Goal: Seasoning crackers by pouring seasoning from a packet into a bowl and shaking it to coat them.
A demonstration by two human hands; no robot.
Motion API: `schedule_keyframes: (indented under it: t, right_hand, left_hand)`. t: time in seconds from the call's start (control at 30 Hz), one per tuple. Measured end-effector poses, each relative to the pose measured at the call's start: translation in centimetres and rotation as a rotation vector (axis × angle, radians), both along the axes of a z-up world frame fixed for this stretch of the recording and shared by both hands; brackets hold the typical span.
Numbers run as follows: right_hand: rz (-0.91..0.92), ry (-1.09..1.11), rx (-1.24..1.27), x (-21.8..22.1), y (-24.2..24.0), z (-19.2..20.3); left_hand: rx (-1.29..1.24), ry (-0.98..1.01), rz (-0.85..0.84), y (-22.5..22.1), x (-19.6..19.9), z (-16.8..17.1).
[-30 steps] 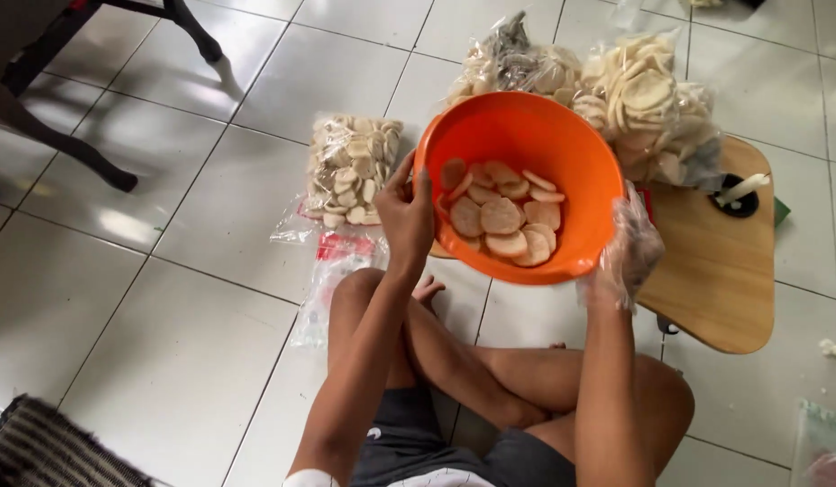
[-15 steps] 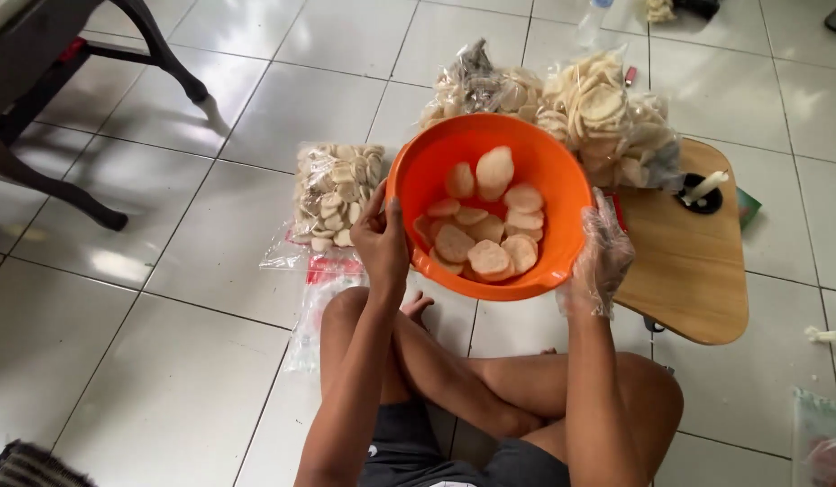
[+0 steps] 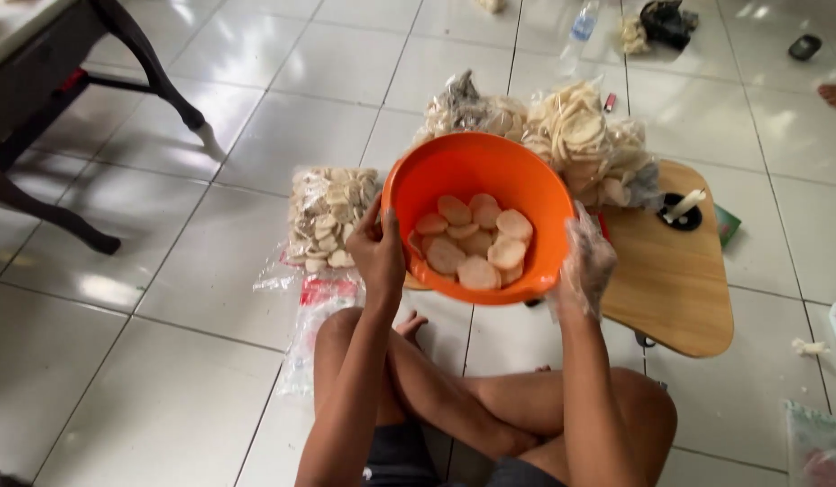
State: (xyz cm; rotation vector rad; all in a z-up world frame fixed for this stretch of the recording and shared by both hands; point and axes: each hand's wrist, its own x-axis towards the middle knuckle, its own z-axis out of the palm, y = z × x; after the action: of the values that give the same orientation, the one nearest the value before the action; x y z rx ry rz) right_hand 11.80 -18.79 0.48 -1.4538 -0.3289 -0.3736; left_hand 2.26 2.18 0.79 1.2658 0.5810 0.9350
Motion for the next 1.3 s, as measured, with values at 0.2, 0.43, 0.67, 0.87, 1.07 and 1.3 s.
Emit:
schedule_keyframes:
  t: [0.2, 0.43, 0.67, 0.87, 1.07, 1.3]
  right_hand:
    - [-0.072, 0.061, -0.052, -5.5, -0.8, 6.1]
    - [-0.083, 0.131, -0.063, -6.0, -0.1, 7.9]
    - [-0.026, 0.067, 0.068, -1.0, -0.4, 2.4]
    - [-0.019, 0.133, 0.128, -2.7, 0.9, 3.1]
    - [0.038, 0.060, 0.136, -3.4, -0.1, 4.9]
    - [-0.075, 0.176, 0.118, -5.7, 1.5, 6.3]
  left_hand:
    - [-0.059, 0.010, -0.022, -2.0, -3.5, 3.1]
    - [-0.057, 0.058, -0.028, -2.2, -2.6, 2.6]
    - [-0.015, -0.057, -0.005, -1.1, -0.8, -0.2]
    - [-0.004, -0.049, -0.023, -0.6, -0.7, 0.5]
    - [0.093, -0.106, -0.026, -0.9, -2.2, 2.0]
    - [0.027, -0.120, -0.072, -0.7, -2.6, -0.8]
